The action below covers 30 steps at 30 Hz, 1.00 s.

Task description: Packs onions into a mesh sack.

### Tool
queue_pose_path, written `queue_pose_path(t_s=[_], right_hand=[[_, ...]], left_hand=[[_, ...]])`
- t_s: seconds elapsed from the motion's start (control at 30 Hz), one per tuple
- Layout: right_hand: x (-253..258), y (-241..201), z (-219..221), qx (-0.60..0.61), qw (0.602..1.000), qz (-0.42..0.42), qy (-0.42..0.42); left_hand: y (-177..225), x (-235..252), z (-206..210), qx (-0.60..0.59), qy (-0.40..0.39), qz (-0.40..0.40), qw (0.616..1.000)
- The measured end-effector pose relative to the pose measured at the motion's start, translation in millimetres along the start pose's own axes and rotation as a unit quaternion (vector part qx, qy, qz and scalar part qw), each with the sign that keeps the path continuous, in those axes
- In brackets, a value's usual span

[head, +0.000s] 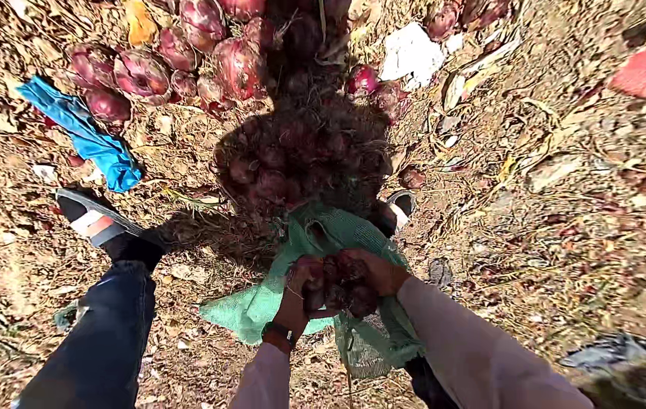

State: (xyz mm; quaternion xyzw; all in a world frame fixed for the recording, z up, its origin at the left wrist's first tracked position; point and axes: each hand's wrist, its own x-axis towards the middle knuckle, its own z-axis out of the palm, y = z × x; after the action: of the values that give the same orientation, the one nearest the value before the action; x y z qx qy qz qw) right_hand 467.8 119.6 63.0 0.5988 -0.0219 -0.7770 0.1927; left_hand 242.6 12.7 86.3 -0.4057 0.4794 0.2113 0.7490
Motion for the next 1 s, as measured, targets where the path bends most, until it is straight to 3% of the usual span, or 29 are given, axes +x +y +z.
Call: queue_pose_path(t_s=[0.13, 0.27, 0.4, 0.53, 0.67, 0.77, 0.83, 0.9, 1.0], right_hand=[[14.8, -2.4, -22.9, 0.037, 0.997, 0.015, -0.063], [2.2, -37.9, -26.2, -0.001, 0.994, -0.045, -0.102], [-15.3, -85.2, -11.8, 0.049, 0.957, -0.200, -0.204], [-43.3, -117.4, -17.1, 0.058, 0.944, -0.274, -0.177], [-64.5, -109.7, -29.0, 0.045, 0.951, -0.276, -0.131], [-70.1, -80.2, -35.2, 0.032, 0.974, -0.209, -0.085], [-70.6, -61.7, -31.7, -0.030, 0.983, -0.171, -0.067], [-67.7, -49.8, -28.3, -0.081, 0.983, -0.089, -0.138], [-51.9, -56.8, -11.2, -0.133, 0.966, 0.001, -0.221]], left_hand=[[32.5, 17.1, 19.3, 0.094, 0.003, -0.049, 0.994], [83.5, 17.0, 26.0, 0.109, -0.095, -0.067, 0.987], [134.6, -16.2, 67.8, 0.095, -0.211, 0.059, 0.971], [146.5, -44.4, 111.9, 0.156, -0.274, 0.174, 0.933], [101.6, -56.3, 112.5, 0.108, -0.288, 0.219, 0.926], [28.5, -59.3, 79.4, -0.008, -0.311, 0.212, 0.926], [-25.5, -55.6, 72.2, -0.106, -0.292, 0.114, 0.944], [-81.6, -53.8, 66.8, -0.189, -0.285, 0.016, 0.940], [-135.9, -52.3, 44.0, -0.231, -0.246, -0.043, 0.940]])
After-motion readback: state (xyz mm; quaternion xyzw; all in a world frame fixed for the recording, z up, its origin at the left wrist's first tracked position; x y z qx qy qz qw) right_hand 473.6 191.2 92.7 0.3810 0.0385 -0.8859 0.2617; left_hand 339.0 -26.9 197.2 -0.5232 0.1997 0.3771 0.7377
